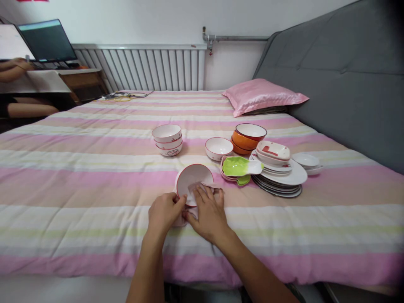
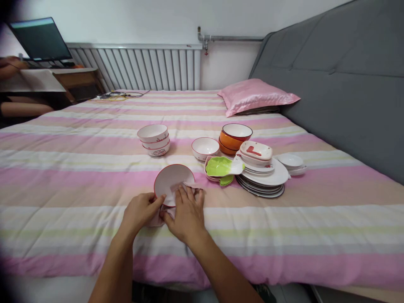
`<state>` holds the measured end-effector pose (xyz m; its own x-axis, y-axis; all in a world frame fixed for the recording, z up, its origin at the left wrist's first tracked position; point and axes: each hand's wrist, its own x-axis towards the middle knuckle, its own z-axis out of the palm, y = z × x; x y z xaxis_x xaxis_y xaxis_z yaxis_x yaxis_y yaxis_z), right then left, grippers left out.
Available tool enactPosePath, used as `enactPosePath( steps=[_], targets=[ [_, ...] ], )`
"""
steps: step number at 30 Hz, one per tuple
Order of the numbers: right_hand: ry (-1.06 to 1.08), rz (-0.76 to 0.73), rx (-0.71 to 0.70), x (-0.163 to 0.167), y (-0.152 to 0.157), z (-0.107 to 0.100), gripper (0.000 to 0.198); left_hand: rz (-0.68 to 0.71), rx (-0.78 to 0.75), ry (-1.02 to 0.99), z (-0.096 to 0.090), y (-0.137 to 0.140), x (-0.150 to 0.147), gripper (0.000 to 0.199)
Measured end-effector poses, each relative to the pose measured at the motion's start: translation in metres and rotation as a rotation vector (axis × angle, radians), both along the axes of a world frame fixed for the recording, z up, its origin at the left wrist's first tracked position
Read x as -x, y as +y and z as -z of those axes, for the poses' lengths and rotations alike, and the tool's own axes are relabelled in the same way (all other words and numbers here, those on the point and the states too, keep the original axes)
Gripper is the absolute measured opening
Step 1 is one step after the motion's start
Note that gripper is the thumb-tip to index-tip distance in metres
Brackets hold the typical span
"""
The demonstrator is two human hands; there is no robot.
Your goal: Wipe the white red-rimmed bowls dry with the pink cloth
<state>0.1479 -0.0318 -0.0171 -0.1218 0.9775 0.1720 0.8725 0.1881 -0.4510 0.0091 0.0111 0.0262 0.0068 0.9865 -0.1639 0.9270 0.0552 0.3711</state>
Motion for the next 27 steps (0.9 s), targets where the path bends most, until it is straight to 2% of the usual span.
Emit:
enactPosePath(
  steps=[27],
  targets=[
    [-0.011, -0.001, 0.002, -0.0007, 0.0003, 0.0006, 0.066, 0.0, 0.006, 0.004, -0.0004, 0.0004, 0.0001, 0.039]
  ],
)
